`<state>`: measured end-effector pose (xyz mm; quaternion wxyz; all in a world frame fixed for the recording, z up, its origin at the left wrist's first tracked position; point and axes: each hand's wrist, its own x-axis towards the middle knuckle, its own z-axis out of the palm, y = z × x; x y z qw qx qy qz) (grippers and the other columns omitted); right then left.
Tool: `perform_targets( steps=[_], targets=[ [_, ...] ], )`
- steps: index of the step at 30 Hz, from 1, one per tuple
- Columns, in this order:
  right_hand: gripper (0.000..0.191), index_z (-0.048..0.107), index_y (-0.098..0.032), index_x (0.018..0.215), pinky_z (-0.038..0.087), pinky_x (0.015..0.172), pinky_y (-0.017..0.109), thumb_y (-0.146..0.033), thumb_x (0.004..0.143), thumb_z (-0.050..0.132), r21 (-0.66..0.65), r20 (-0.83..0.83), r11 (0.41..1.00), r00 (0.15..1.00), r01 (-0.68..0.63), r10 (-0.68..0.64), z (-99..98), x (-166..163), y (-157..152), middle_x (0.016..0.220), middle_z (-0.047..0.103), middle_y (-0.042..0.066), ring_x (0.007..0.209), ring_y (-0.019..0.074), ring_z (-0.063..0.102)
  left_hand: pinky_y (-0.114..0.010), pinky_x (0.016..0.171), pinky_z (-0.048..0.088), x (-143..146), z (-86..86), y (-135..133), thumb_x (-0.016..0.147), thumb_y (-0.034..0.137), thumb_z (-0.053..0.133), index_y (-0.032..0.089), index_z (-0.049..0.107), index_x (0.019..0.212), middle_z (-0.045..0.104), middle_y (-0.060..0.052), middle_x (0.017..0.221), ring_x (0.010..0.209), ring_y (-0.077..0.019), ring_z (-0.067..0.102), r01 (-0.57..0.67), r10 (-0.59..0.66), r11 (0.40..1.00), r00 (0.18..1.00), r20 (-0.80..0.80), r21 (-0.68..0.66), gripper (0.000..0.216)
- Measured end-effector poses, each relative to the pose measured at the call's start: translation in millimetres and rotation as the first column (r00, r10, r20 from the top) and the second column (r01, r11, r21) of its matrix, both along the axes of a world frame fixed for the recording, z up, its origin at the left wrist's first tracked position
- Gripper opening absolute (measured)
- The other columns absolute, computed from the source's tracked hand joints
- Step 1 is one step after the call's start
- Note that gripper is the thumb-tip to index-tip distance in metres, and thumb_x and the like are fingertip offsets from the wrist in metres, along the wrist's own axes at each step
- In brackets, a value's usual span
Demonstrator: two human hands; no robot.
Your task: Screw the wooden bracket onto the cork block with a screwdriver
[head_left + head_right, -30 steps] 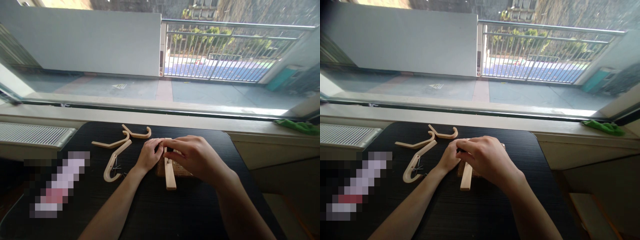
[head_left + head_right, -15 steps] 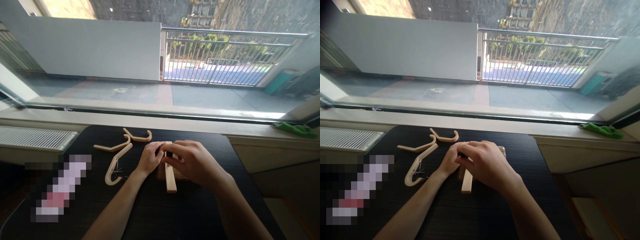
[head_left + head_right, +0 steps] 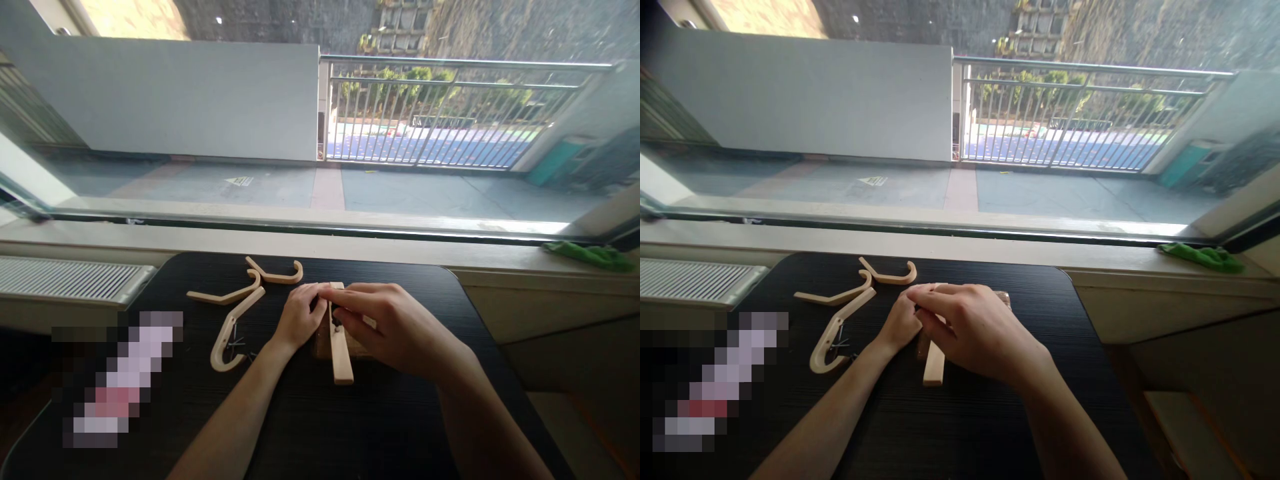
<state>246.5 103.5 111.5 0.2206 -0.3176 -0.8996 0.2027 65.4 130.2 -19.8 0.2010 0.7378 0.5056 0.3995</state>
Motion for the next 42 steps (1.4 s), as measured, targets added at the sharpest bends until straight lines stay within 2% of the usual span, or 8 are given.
perform_targets(
  steps=[4,9,17,35,42],
  targets=[
    [0.030,0.061,-0.028,0.124,0.044,0.071,0.026,-0.023,0.096,0.052,-0.036,0.005,0.999,0.999,0.040,-0.040,-0.2,1.8,0.3,0.100,0.074,0.001,0.076,0.0150,0.066,-0.038,0.095,0.052,-0.8,0.2,0.3,0.087,0.018,0.049,0.017,0.071,0.105,0.076,-0.008,0.105,0.102,-0.0239,0.068,0.007,-0.007,1.000,1.000,0.005,-0.003,0.028],
    [0.016,0.064,-0.023,0.107,0.038,0.060,0.024,-0.024,0.094,0.055,-0.028,0.018,0.997,0.997,0.069,-0.068,0.2,3.9,0.4,0.078,0.070,-0.001,0.062,0.0130,0.059,-0.040,0.098,0.050,-1.9,-1.3,1.5,0.090,0.021,0.049,0.017,0.070,0.106,0.075,-0.010,0.109,0.105,-0.0247,0.067,0.017,-0.017,0.999,1.000,0.007,-0.029,0.027],
    [0.011,0.064,-0.023,0.103,0.038,0.062,0.024,-0.024,0.094,0.057,0.000,0.002,0.999,0.999,0.055,-0.055,-1.1,5.7,2.0,0.079,0.069,-0.001,0.064,0.0127,0.058,-0.038,0.097,0.049,-1.4,-1.2,1.2,0.091,0.021,0.049,0.017,0.070,0.110,0.075,-0.009,0.110,0.106,-0.0239,0.067,0.032,-0.031,0.999,0.999,0.015,-0.030,0.028],
    [0.008,0.063,-0.020,0.096,0.036,0.059,0.022,-0.026,0.091,0.064,0.044,-0.028,0.996,0.997,0.075,-0.074,-3.3,7.6,3.7,0.071,0.066,-0.002,0.061,0.0115,0.057,-0.042,0.098,0.049,-2.8,-6.2,2.5,0.087,0.020,0.053,0.017,0.071,0.101,0.075,-0.009,0.102,0.101,-0.0252,0.067,0.001,-0.001,0.999,1.000,-0.016,-0.044,0.023],
    [0.009,0.062,-0.020,0.092,0.036,0.057,0.022,-0.028,0.091,0.065,0.066,-0.038,0.994,0.996,0.081,-0.079,-4.2,6.7,4.7,0.069,0.065,-0.003,0.058,0.0108,0.056,-0.040,0.098,0.049,-1.9,-1.2,0.7,0.087,0.019,0.052,0.019,0.070,0.100,0.075,-0.008,0.102,0.102,-0.0232,0.067,0.013,-0.014,0.998,1.000,-0.003,-0.062,0.022]
  ],
)
